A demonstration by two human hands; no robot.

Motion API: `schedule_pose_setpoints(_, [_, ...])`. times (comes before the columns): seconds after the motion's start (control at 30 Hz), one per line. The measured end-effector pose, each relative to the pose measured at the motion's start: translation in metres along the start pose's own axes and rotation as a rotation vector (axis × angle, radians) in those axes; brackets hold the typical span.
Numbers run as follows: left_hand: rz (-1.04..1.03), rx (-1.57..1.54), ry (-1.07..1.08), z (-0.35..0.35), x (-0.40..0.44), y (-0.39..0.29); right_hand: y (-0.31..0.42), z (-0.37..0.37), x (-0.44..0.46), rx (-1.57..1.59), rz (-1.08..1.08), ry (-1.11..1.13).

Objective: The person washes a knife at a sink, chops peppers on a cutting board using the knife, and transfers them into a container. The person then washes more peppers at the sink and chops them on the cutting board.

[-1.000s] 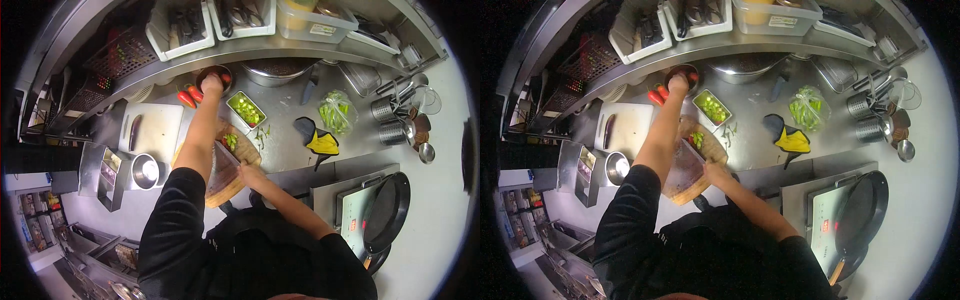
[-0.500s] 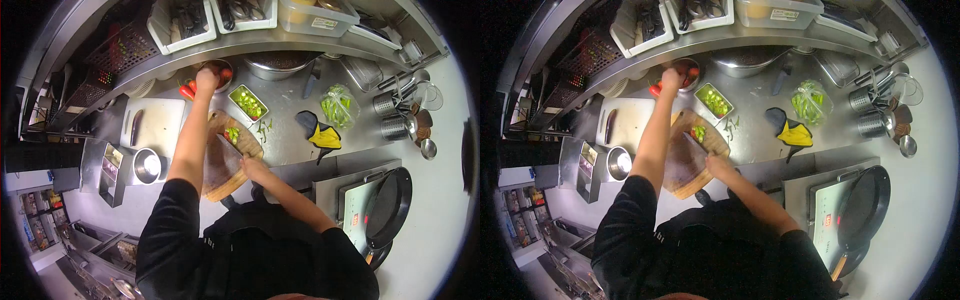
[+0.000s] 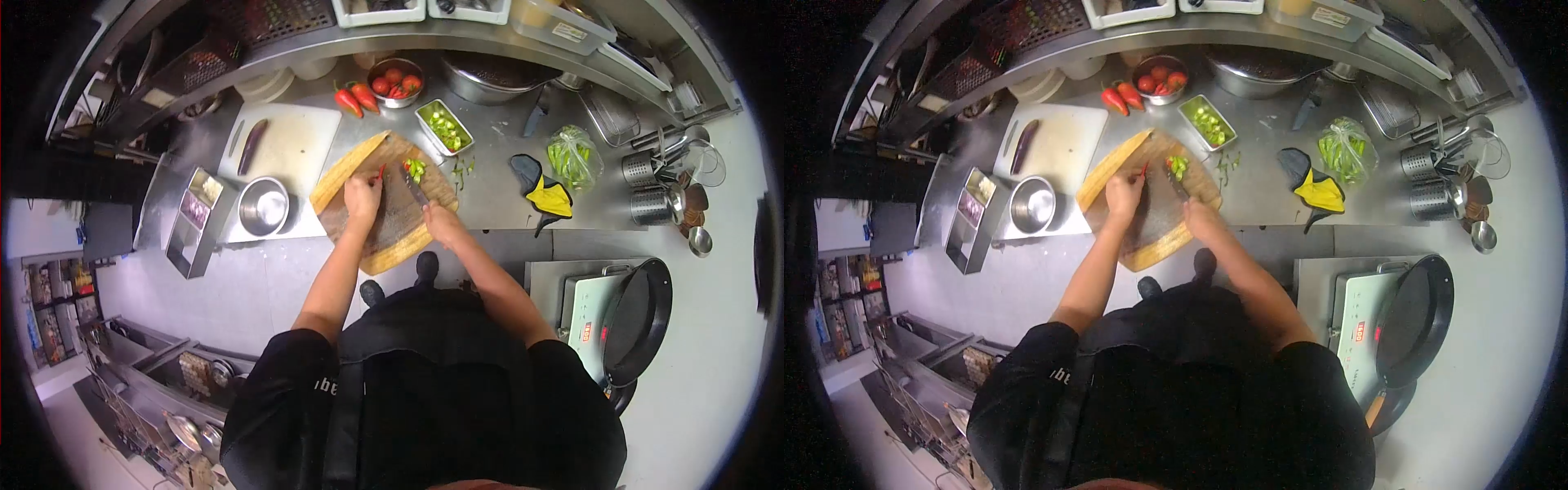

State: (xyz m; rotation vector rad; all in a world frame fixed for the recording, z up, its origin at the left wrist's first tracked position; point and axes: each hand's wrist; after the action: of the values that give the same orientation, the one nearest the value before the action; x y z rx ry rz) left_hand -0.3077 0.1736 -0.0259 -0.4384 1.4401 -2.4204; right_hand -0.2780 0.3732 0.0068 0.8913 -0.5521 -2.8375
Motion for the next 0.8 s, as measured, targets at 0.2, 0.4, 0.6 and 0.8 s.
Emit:
schedule_pose_setpoints(0.2, [-0.278, 0.177, 0.137, -0.010, 0.006, 0.006, 0.010, -0.001, -0.004, -0.057, 0.009, -0.072])
schedule_pose_setpoints(0.4, [-0.051, 0.031, 0.275, -0.020, 0.003, -0.008, 0.024, 0.004, -0.018, -0.034, 0.002, -0.108])
schedule_pose_setpoints(0.6, [-0.036, 0.172, 0.261, -0.045, 0.008, 0.022, 0.027, -0.006, -0.018, -0.047, -0.024, -0.107])
schedule_pose_setpoints(0.8, [-0.174, 0.167, 0.311, -0.036, 0.006, 0.004, 0.029, -0.012, -0.016, -0.024, -0.024, -0.110])
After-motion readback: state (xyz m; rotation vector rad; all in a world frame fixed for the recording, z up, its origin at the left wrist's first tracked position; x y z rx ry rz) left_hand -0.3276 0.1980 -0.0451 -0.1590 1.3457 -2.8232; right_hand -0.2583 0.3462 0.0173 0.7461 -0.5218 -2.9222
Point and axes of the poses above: each hand's wrist, its own x-axis towards the middle knuckle, its own z-axis out of the back of the hand, y = z × x, and after that the axes turned 14 degrees about -x, right-handed
